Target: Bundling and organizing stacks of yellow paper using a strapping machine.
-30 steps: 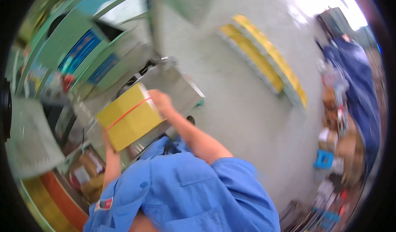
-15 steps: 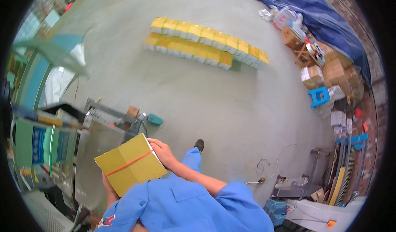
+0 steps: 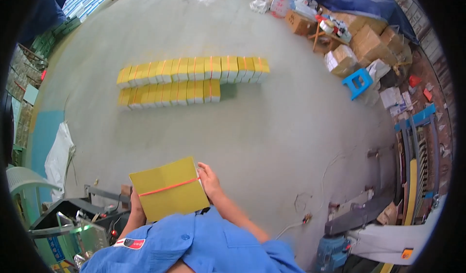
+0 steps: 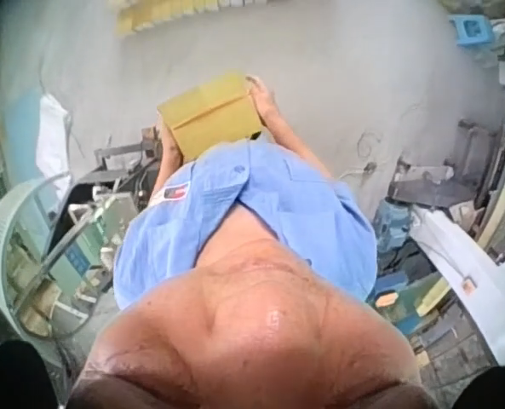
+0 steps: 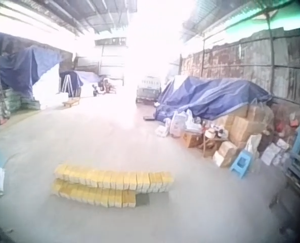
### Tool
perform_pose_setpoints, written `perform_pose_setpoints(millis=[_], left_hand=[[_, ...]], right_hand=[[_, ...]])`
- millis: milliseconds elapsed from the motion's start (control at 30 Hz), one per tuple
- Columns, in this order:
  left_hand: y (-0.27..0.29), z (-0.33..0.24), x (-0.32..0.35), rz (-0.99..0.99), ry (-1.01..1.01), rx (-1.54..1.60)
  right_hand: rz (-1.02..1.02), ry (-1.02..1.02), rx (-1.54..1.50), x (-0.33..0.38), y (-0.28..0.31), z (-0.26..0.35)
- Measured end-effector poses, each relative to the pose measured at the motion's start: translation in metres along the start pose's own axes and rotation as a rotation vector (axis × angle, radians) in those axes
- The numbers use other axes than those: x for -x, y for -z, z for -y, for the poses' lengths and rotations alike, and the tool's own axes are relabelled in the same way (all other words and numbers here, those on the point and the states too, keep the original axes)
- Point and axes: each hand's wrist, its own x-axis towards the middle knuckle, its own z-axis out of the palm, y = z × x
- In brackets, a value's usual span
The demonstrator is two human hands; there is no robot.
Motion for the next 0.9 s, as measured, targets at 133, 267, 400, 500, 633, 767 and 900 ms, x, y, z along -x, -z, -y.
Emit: perform_pose_setpoints(millis=[133, 267, 400, 500, 633, 767, 900], left_hand=[[-0.075, -0.039, -0.084, 0.191, 0.027, 0.229], [-0.13, -0.05, -0.173, 0.087, 0.064, 0.372], [-0.199, -0.077, -0.269, 0.314, 0.044, 0.188], [-0.245, -0.093, -0.311, 0.081, 0.163, 0.276], [-0.295, -0.139, -0.346, 0.072, 0.288, 0.236], [-0.329, -0.104, -0.411, -0.011, 0.344, 0.457], [-0.378, -0.063, -0.464, -0.112, 0.482, 0.636]], right_hand=[[-0.017, 0.091, 0.082, -0.088, 0.023, 0.046], [-0.002, 0.103, 0.066, -0.168, 0.034, 0.103], [-0.096, 0.217, 0.332, -0.272, 0.073, 0.164], [-0.053, 0.074, 0.087, -0.33, 0.084, 0.209], [-0.035, -0.069, 0.009, -0.402, 0.107, 0.238], [0.12, 0.027, 0.313, -0.5, 0.129, 0.245], [0.223, -0.173, 0.378, -0.604, 0.157, 0.23]])
